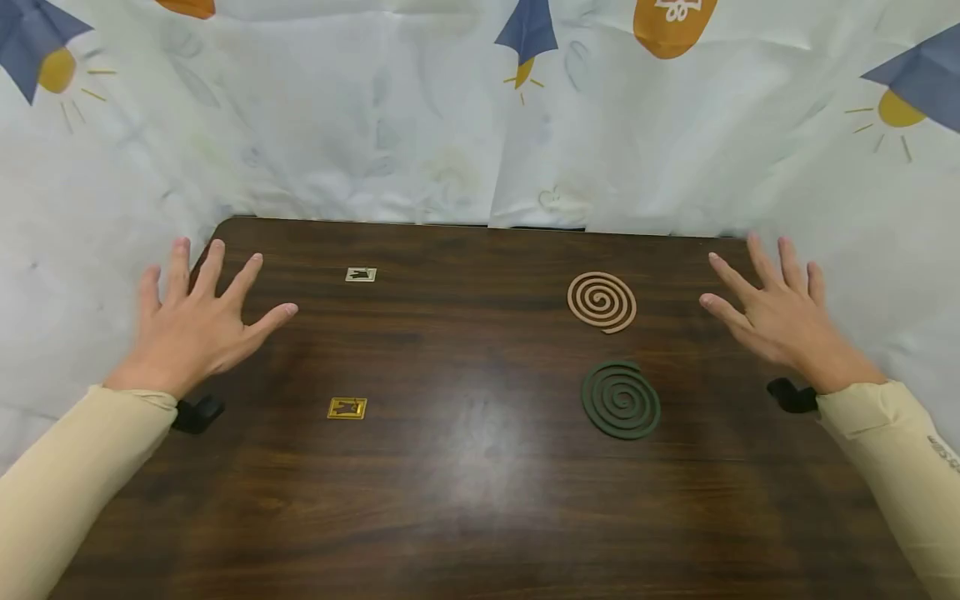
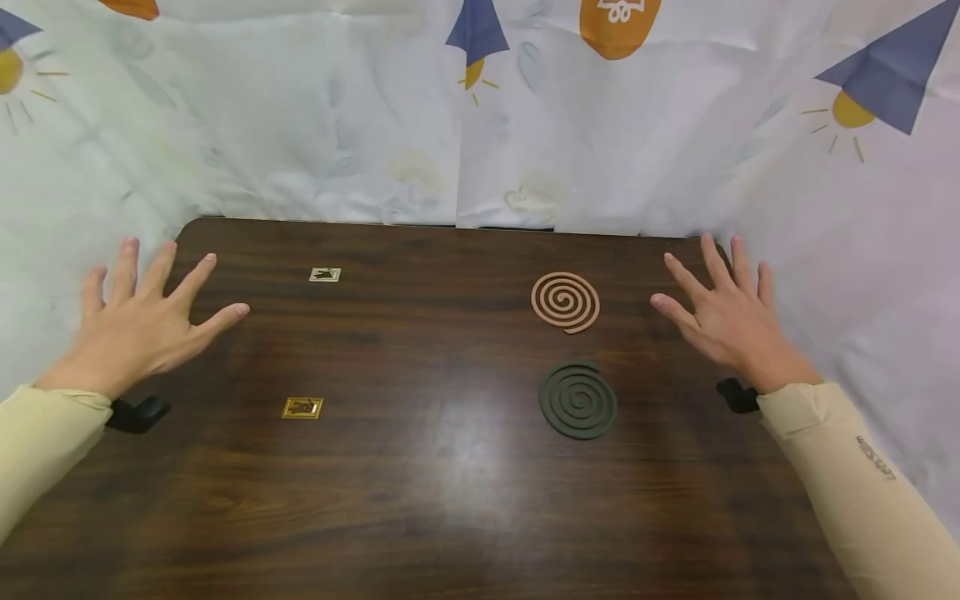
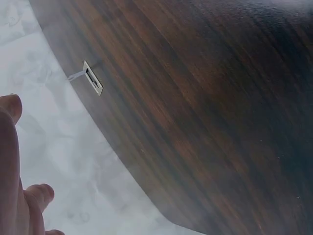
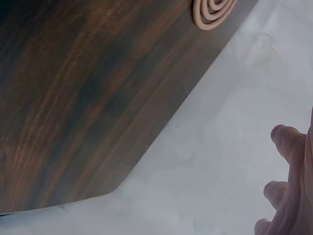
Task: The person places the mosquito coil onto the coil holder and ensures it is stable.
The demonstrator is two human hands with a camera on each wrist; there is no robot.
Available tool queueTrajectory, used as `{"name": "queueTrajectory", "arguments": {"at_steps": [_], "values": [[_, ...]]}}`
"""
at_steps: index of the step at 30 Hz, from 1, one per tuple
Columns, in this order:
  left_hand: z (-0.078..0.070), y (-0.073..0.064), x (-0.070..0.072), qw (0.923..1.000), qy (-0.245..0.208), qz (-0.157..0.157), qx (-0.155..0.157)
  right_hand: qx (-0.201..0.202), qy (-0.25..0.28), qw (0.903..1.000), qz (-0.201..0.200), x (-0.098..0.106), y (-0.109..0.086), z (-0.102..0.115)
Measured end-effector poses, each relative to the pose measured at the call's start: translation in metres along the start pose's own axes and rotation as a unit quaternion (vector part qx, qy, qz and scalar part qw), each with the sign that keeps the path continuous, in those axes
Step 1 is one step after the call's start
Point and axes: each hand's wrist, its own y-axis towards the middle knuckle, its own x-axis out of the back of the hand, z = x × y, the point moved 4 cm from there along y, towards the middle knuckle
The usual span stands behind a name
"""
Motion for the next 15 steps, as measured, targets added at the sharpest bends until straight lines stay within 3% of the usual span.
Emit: {"name": "queueTrajectory", "arguments": {"at_steps": [15], "values": [[-0.012, 0.014, -0.008, 0.9998, -0.018, 0.002, -0.007, 0.019, 0.002, 0.9998, -0.002, 0.003, 0.022, 0.016]]}}
